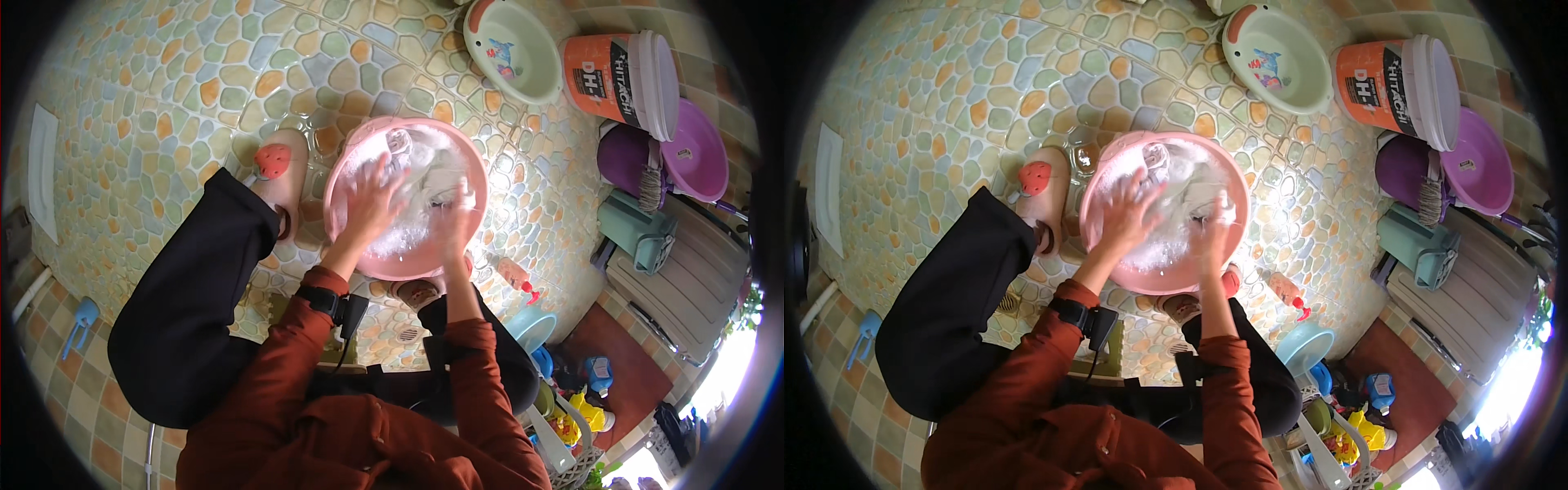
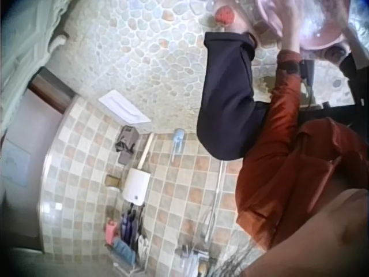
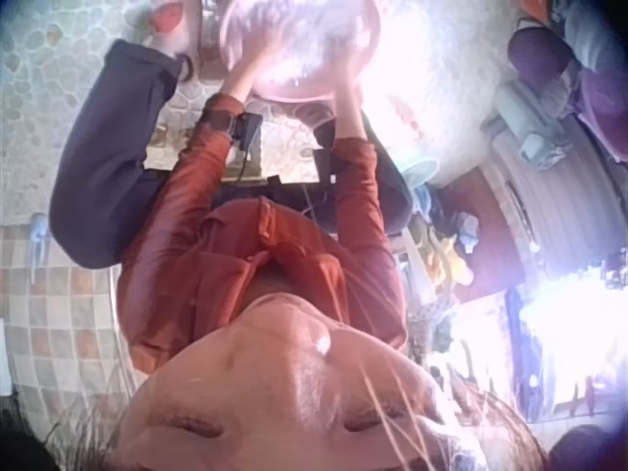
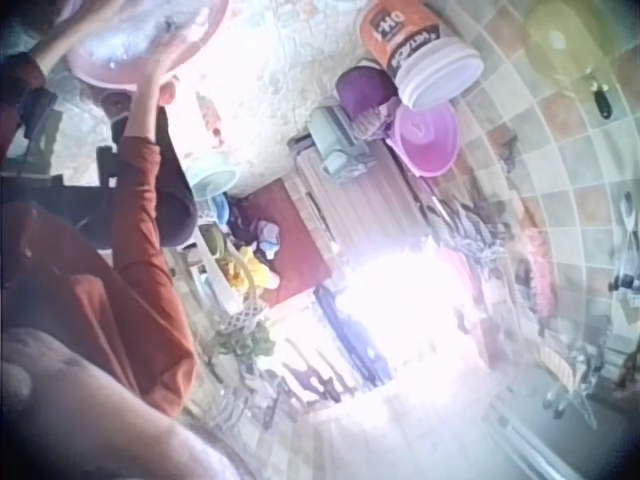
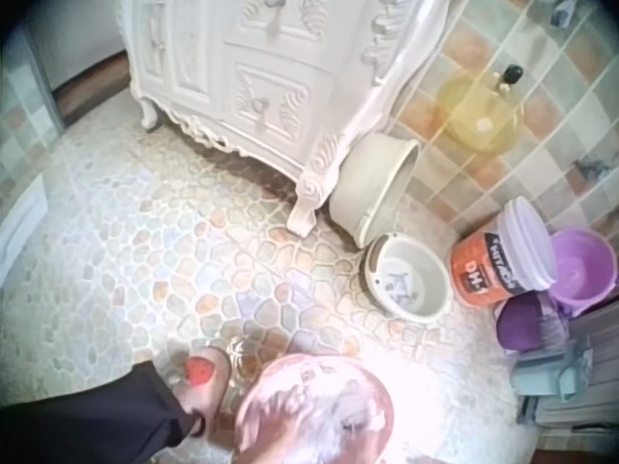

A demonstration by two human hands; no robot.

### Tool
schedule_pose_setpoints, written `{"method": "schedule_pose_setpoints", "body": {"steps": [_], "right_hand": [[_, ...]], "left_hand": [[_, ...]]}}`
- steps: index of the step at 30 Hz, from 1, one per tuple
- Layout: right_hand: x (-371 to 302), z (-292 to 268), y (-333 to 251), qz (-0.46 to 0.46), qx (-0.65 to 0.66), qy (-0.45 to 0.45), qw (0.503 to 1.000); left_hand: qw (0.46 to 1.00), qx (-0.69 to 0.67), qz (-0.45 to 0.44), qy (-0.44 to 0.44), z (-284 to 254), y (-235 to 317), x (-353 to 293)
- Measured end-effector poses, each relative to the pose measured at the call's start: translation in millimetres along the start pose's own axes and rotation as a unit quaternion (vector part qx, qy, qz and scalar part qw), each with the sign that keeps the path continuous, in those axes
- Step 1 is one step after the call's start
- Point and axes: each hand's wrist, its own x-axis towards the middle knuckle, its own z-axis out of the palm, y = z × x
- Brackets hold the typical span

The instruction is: Washing a white shirt by hand in a pink basin.

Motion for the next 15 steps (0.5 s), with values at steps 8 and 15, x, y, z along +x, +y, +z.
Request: {"method": "schedule_pose_setpoints", "body": {"steps": [8,15], "right_hand": [[-22,41,-4,0.050,-0.244,-0.217,0.944],[-19,49,25,0.294,0.288,-0.089,0.907]], "left_hand": [[0.971,-0.012,-0.199,-0.135,81,-70,-34],[0.951,-0.240,-0.145,-0.127,55,-13,-10]]}}
